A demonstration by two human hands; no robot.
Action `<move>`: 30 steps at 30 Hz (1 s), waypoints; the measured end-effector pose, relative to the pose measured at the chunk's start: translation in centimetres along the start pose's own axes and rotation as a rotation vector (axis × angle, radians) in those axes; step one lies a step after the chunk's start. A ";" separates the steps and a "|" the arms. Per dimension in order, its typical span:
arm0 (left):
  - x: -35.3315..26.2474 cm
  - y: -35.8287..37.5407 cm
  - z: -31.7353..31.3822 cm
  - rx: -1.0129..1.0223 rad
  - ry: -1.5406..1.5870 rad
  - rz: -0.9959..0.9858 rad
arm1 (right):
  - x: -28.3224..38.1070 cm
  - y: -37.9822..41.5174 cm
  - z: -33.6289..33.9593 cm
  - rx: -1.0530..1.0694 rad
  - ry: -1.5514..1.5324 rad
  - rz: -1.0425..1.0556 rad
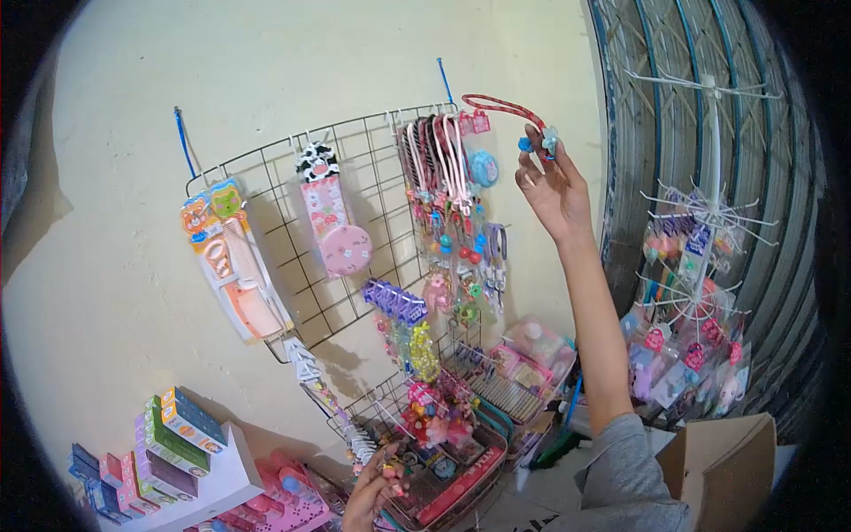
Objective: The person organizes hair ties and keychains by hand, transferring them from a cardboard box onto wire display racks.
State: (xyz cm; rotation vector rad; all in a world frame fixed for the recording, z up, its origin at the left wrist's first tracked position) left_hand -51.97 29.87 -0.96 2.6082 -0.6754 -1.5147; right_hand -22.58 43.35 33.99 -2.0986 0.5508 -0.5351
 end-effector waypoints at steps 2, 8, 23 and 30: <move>-0.2 -0.3 0.6 -0.035 -0.015 -0.011 | -1.1 -1.1 0.9 -0.011 -0.015 0.024; -3.0 -0.2 -1.2 -0.081 0.067 -0.112 | -5.4 -0.3 5.6 -0.125 0.038 -0.035; -8.5 0.6 -6.6 0.155 0.151 -0.253 | -6.5 8.8 10.7 -0.210 0.656 -0.389; -7.5 0.8 -7.2 0.107 0.051 -0.278 | -7.6 20.3 4.6 0.079 1.107 -0.559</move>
Point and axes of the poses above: each hand's wrist, its own y-axis away from the middle knuckle, its own z-axis out of the back of the hand, x = y × z, the point moved 10 cm from there along -y, towards the middle knuckle, and after that the axes turned 11 degrees about z, right-handed, at the moved point
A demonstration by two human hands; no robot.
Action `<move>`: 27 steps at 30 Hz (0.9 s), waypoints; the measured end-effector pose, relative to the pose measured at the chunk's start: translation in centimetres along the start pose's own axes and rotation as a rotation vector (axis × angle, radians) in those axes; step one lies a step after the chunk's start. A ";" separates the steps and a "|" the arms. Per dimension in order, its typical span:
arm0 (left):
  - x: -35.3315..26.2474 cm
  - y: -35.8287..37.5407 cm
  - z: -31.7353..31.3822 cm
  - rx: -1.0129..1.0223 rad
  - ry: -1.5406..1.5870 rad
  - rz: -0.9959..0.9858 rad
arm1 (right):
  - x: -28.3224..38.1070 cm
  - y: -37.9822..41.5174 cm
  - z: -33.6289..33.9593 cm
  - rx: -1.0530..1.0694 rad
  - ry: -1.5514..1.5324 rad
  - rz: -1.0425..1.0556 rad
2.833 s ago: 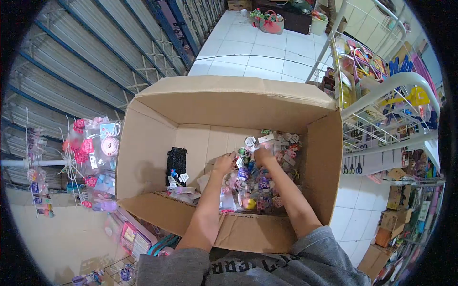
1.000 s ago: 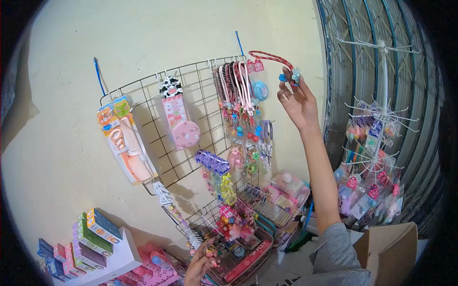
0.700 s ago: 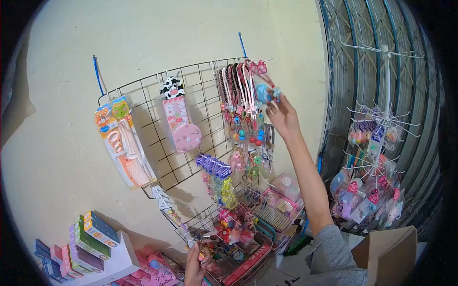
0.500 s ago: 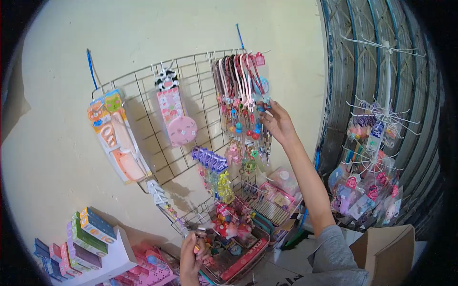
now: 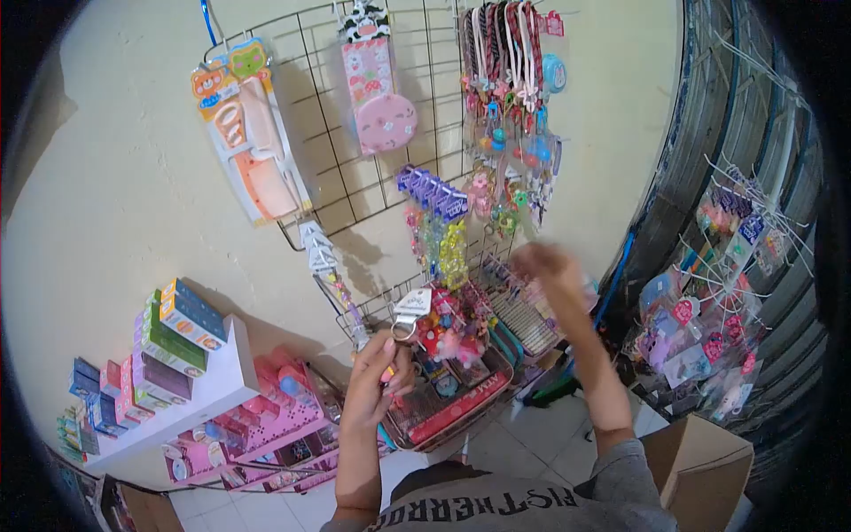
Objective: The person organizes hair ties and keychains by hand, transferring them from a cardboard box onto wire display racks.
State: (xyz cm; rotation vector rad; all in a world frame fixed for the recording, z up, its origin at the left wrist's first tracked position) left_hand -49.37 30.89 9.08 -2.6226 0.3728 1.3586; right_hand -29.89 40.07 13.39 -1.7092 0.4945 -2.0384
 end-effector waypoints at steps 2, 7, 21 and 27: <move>1.0 -0.3 -0.8 0.024 0.004 0.068 | 0.3 3.2 -7.0 0.326 -0.355 -0.014; 5.3 -0.2 -0.5 -0.008 0.008 0.215 | -1.1 5.7 -10.7 0.323 -0.383 -0.153; 23.8 6.4 18.8 -0.882 -0.044 0.307 | -15.7 14.5 -19.4 0.487 -0.339 -0.219; 19.2 7.5 23.3 -0.993 0.102 -0.036 | -17.3 16.0 -24.4 0.505 -0.347 -0.157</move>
Point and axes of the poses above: each hand's wrist, its own y-axis away from the middle knuckle, its own z-axis out of the back of the hand, x = y × z, the point moved 10 cm from there along -y, towards the middle knuckle, and after that the axes turned 11 degrees about z, right-handed, at the moved point
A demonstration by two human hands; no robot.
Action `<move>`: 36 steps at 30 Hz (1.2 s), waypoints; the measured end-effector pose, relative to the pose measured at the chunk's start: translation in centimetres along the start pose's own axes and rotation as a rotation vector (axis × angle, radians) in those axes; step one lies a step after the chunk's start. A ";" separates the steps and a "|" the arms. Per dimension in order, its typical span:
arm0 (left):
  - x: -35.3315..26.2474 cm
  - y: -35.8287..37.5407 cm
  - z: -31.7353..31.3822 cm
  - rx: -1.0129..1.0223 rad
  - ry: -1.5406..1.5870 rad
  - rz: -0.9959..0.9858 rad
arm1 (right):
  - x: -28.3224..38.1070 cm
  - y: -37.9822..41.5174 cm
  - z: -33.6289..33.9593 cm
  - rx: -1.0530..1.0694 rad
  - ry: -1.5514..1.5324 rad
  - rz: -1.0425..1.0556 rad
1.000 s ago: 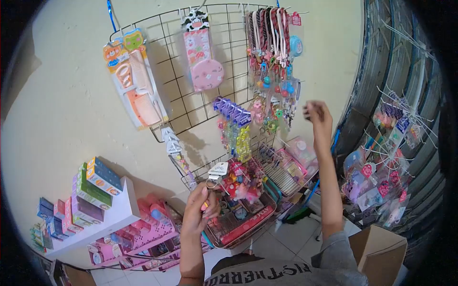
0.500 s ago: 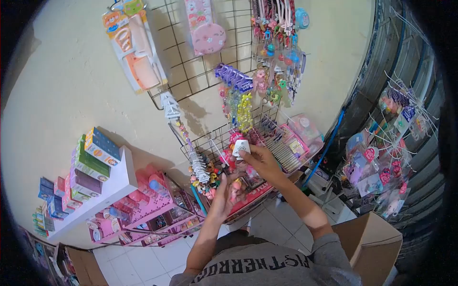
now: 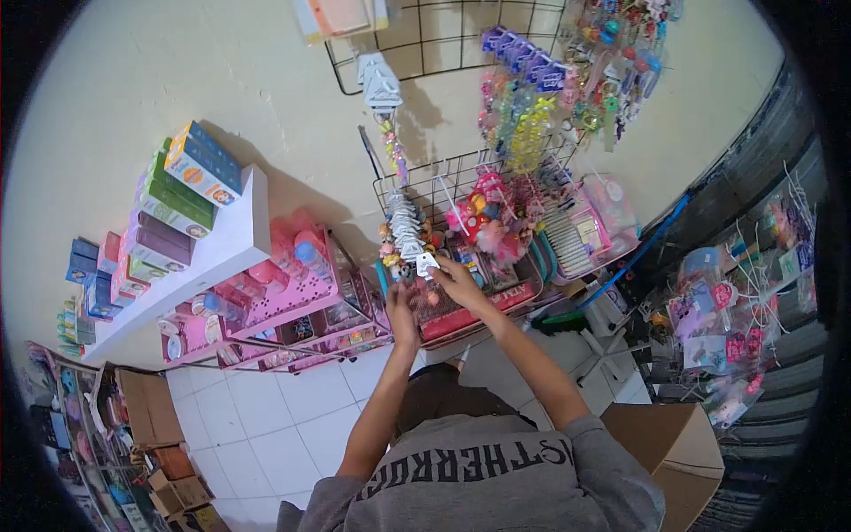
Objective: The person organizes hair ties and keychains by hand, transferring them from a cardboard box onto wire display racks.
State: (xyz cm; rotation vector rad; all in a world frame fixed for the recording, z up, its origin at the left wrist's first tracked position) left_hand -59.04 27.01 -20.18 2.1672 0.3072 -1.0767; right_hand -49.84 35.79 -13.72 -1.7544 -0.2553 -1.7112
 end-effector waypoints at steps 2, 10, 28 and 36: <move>-2.4 -0.1 -1.2 0.100 0.110 -0.098 | -0.1 -0.6 -0.5 0.023 0.131 0.036; -5.2 -1.5 -1.6 0.008 -0.121 -0.244 | -2.9 -2.6 -0.6 -0.090 0.194 0.075; 4.3 23.5 -26.5 0.977 -0.413 -0.893 | 33.7 23.6 20.0 -0.122 0.887 -0.289; 9.9 64.0 -34.8 2.269 -0.404 -1.002 | 38.9 60.0 18.8 -1.162 0.874 -0.879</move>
Point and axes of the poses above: each hand's wrist, its own y-axis away from the middle knuckle, its own z-axis out of the back of the hand, x = y × z, the point moved 10 cm from there along -y, towards the middle knuckle, and after that the axes turned 11 degrees about z, right-handed, at the moved point
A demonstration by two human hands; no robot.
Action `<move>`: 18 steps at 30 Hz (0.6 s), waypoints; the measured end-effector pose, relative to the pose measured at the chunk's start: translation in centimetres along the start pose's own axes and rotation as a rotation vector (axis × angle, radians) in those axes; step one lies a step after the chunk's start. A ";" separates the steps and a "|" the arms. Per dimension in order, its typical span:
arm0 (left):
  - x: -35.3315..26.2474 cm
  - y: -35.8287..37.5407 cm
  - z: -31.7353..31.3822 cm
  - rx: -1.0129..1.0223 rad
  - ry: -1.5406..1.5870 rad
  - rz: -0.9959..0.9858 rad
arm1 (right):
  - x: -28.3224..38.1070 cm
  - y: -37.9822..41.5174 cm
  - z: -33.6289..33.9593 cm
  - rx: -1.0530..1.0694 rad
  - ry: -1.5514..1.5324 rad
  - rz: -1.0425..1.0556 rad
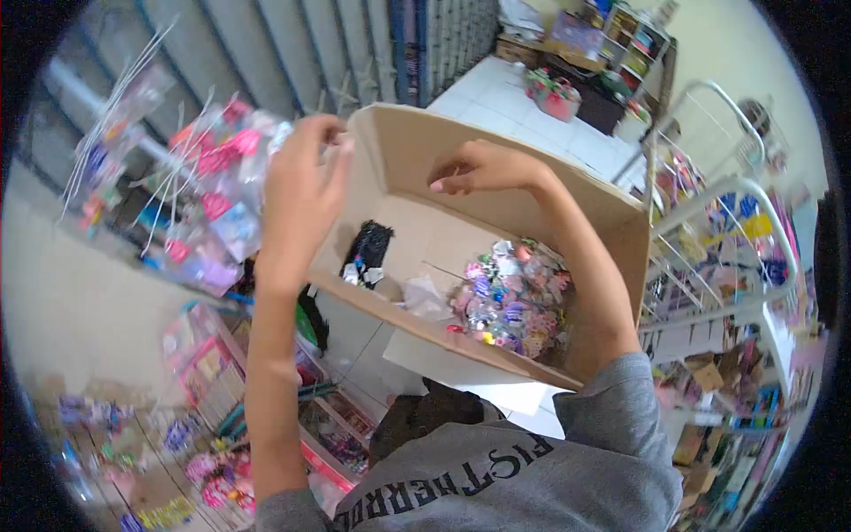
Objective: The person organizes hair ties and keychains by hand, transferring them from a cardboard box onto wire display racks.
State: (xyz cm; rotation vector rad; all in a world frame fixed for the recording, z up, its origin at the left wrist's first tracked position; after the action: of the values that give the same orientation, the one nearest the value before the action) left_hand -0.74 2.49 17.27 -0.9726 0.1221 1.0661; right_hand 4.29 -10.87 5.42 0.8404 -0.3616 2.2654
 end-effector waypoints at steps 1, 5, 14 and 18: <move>1.7 -1.7 -5.6 0.186 -0.042 0.072 | -3.8 1.3 0.0 -0.011 -0.010 -0.136; 9.5 1.0 -28.3 0.794 -0.176 0.199 | -16.4 5.1 -4.2 -0.094 0.076 -0.331; 13.3 27.1 -43.2 1.586 -0.370 0.553 | -28.1 10.9 -18.8 -0.088 0.370 -0.522; 12.0 27.1 -43.6 1.335 -0.308 0.467 | -27.7 11.5 -18.8 -0.145 0.415 -0.443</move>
State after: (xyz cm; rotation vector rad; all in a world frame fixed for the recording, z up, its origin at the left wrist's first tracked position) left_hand -0.34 -17.29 -31.64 0.4501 0.7229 1.2169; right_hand 3.07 -24.52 -27.18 0.3183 -0.1272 1.9052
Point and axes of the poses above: each hand's wrist, its own y-axis away from the middle knuckle, its own z-axis out of the back of the hand, x = y × z, the point moved 10 cm from there along -y, towards the middle knuckle, and after that the axes turned 11 degrees about z, right-handed, at the moved point
